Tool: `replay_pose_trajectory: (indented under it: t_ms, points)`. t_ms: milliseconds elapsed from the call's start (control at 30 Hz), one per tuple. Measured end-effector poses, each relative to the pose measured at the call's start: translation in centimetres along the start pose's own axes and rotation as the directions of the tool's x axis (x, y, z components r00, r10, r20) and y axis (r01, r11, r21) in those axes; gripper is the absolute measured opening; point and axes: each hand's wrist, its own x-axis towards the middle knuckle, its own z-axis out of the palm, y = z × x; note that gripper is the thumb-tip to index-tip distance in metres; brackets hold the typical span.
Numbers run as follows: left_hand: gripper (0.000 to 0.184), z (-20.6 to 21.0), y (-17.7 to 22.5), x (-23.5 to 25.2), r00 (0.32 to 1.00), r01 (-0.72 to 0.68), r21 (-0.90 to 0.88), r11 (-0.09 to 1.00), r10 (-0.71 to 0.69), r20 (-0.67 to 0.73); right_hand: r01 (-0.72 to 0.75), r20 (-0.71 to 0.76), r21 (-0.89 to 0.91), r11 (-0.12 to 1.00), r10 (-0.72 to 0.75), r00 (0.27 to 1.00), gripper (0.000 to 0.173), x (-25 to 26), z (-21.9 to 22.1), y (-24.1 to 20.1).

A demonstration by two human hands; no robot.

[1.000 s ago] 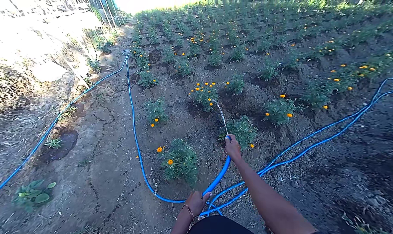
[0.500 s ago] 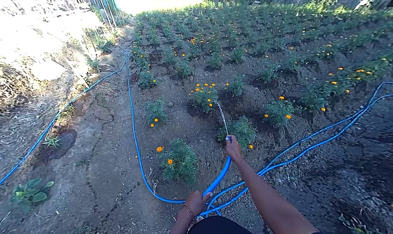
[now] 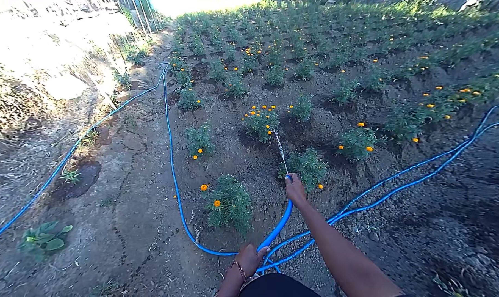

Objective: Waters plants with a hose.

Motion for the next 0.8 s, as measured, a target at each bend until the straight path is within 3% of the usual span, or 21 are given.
replay_pose_trajectory:
  t_ms: [800]
  points:
    - [0.074,0.61,-0.31,-0.64,1.0,-0.003,-0.042,0.999,0.003,-0.009,0.058,0.073,-0.006,0.998,-0.057,0.996,0.035,-0.03,1.05,-0.78]
